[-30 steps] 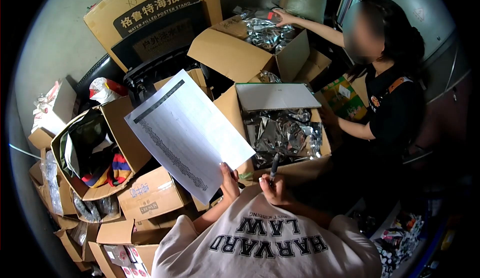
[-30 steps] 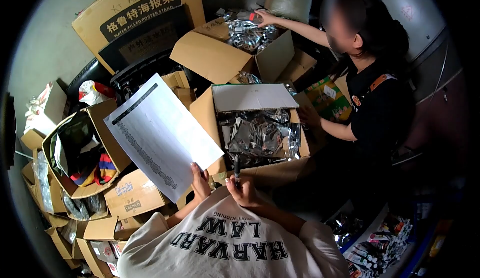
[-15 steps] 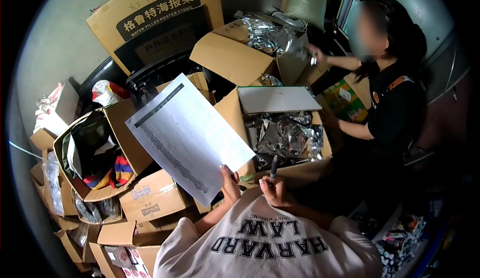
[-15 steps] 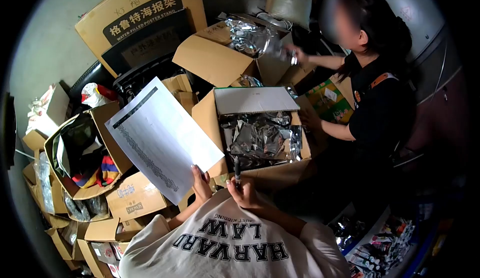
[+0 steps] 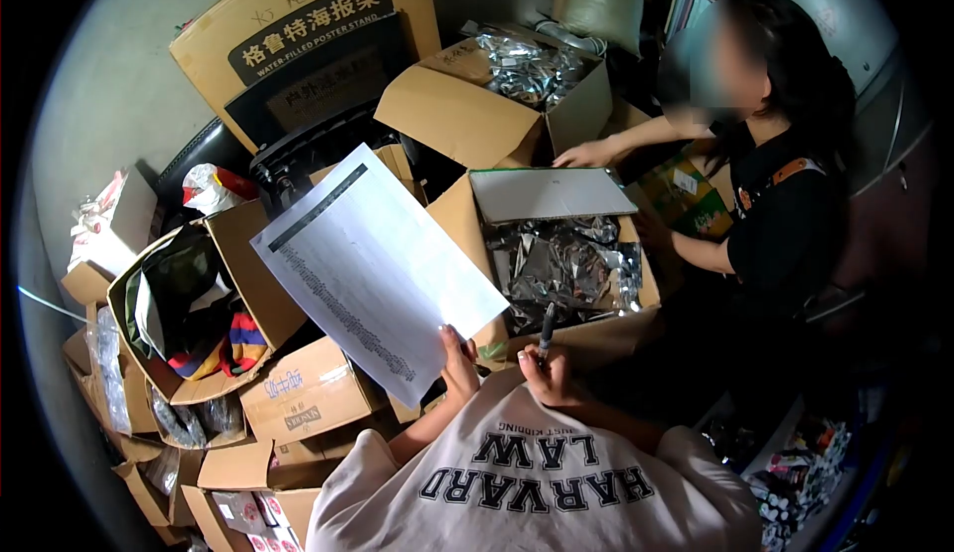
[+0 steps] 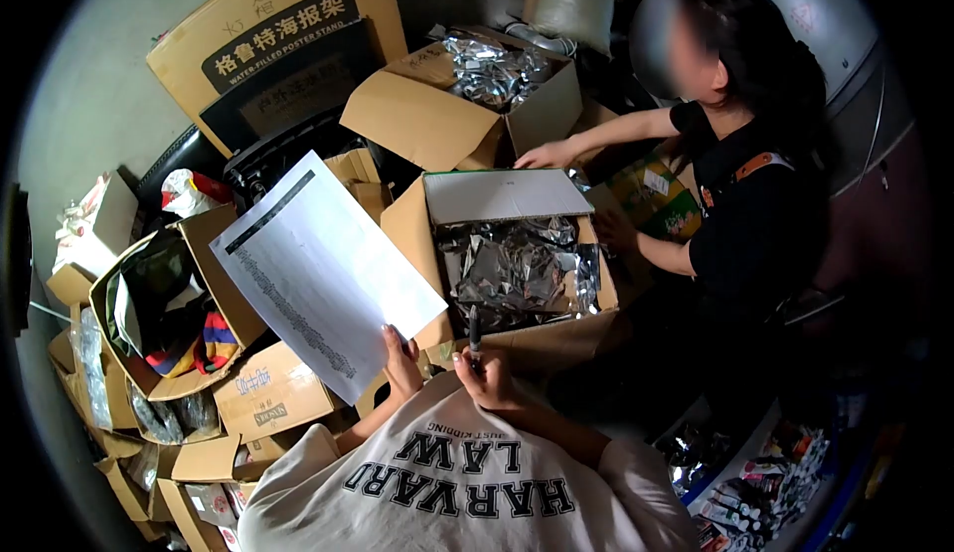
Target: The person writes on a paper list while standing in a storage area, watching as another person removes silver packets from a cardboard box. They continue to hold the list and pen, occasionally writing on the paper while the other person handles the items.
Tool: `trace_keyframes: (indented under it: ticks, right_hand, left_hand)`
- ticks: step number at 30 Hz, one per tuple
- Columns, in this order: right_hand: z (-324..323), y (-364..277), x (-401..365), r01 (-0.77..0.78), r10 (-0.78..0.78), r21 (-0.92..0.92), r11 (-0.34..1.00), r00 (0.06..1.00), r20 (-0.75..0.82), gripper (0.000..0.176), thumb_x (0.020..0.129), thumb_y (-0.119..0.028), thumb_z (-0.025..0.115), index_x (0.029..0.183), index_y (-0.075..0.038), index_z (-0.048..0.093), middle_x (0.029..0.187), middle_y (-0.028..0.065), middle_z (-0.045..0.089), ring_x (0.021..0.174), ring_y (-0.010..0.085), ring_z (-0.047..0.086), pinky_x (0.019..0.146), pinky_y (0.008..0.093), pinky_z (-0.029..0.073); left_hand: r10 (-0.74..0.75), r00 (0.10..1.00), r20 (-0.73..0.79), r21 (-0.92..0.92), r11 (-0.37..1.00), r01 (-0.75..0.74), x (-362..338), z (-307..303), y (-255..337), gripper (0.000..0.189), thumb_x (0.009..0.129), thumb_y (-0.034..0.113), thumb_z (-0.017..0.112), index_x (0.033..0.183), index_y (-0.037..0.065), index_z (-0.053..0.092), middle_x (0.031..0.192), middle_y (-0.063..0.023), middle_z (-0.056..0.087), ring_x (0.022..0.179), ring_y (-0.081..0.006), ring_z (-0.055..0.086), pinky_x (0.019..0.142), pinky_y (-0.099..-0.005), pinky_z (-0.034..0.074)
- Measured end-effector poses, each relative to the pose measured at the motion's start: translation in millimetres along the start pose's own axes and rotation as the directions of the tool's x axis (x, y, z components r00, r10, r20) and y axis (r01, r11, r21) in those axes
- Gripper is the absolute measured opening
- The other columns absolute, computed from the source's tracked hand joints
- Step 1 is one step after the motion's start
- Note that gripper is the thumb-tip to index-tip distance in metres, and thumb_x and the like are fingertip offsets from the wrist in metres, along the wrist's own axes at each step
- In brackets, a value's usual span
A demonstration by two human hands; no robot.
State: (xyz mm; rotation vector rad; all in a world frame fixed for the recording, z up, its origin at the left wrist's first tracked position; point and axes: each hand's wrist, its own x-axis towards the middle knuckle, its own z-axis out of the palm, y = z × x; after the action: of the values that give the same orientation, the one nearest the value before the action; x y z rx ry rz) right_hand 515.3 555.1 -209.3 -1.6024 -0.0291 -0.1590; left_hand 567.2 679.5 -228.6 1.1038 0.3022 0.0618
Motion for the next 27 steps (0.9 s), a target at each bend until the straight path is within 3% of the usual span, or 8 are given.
trace_keyframes:
  ticks: [3, 9, 12, 15, 18, 20, 27]
  right_hand:
    - [-1.4, -3.2, 0.5, -0.022, 0.022, -0.002, 1.0, 1.0, 0.017, 0.026, 0.081, -0.013, 0.049, 0.058, -0.004, 0.042, 0.049, -0.0026, 0.035, 0.046, 0.005, 0.033, 0.043, 0.0237, 0.027]
    - [-2.2, -6.6, 1.9, -0.038, 0.038, -0.001, 0.999, 0.999, 0.025, 0.027, 0.081, -0.013, 0.05, 0.057, -0.005, 0.041, 0.049, -0.0032, 0.034, 0.047, 0.0051, 0.032, 0.043, 0.0237, 0.027]
    - [1.4, -10.7, 3.8, -0.046, 0.046, 0.027, 0.999, 0.999, 0.002, 0.031, 0.08, -0.014, 0.049, 0.054, -0.007, 0.034, 0.049, -0.0054, 0.028, 0.046, 0.0045, 0.026, 0.042, 0.0236, 0.022]
    - [6.0, 0.4, 8.3, 0.011, -0.007, 0.034, 0.999, 0.995, -0.102, 0.029, 0.08, -0.014, 0.049, 0.055, -0.007, 0.037, 0.049, -0.0049, 0.03, 0.047, 0.0044, 0.028, 0.043, 0.0232, 0.023]
    - [-11.5, 10.6, 42.2, 0.027, -0.04, -0.077, 0.997, 0.983, -0.177, 0.029, 0.081, -0.016, 0.05, 0.056, -0.004, 0.041, 0.046, -0.0008, 0.038, 0.045, 0.007, 0.037, 0.042, 0.0252, 0.029]
    - [-25.0, 31.7, 69.2, 0.13, -0.183, -0.218, 0.967, 0.953, -0.242, 0.032, 0.082, -0.019, 0.048, 0.055, -0.003, 0.041, 0.044, 0.0009, 0.037, 0.043, 0.0079, 0.038, 0.041, 0.0268, 0.028]
    - [-35.8, 68.8, 97.1, 0.042, -0.18, -0.403, 0.914, 0.933, -0.313, 0.038, 0.083, -0.024, 0.045, 0.054, 0.0, 0.045, 0.044, 0.0123, 0.044, 0.04, 0.0242, 0.045, 0.04, 0.0341, 0.031]
  left_hand:
    - [0.002, 1.0, 0.018, 0.081, 0.997, -0.004, -0.1, -2.9, -1.2, 0.039, 0.087, 0.045, 0.032, 0.064, 0.014, 0.031, 0.052, 0.0037, 0.025, 0.043, -0.0069, 0.024, 0.041, -0.0219, 0.02]
    - [0.003, 1.0, 0.012, 0.129, 0.992, -0.004, 1.5, -5.8, -5.7, 0.042, 0.086, 0.048, 0.032, 0.062, 0.012, 0.032, 0.05, 0.0034, 0.028, 0.043, -0.0077, 0.024, 0.042, -0.0227, 0.019]
    - [-0.008, 1.0, 0.026, 0.168, 0.986, 0.004, -2.2, -3.0, 2.6, 0.043, 0.086, 0.048, 0.032, 0.062, 0.012, 0.032, 0.049, 0.0023, 0.029, 0.043, -0.0081, 0.025, 0.042, -0.0228, 0.019]
    - [0.023, 1.0, 0.01, 0.143, 0.989, -0.024, -3.2, -2.9, 3.5, 0.039, 0.088, 0.04, 0.032, 0.061, 0.012, 0.032, 0.046, 0.0021, 0.027, 0.039, -0.0079, 0.024, 0.038, -0.0225, 0.019]
    - [-0.043, 0.995, 0.087, 0.225, 0.974, 0.022, 0.8, -8.0, -8.8, 0.04, 0.087, 0.041, 0.034, 0.06, 0.011, 0.034, 0.047, 0.0012, 0.03, 0.041, -0.0087, 0.026, 0.04, -0.0235, 0.022]
    - [-0.138, 0.987, 0.084, 0.193, 0.974, 0.119, 3.3, -11.2, -24.3, 0.041, 0.086, 0.041, 0.036, 0.061, 0.009, 0.038, 0.047, -0.0002, 0.035, 0.043, -0.0091, 0.03, 0.042, -0.0234, 0.025]
    - [-0.067, 0.977, 0.204, 0.234, 0.972, 0.018, 3.9, -7.2, -19.2, 0.037, 0.088, 0.036, 0.036, 0.065, 0.007, 0.04, 0.046, -0.0012, 0.036, 0.041, -0.0095, 0.033, 0.038, -0.0233, 0.026]
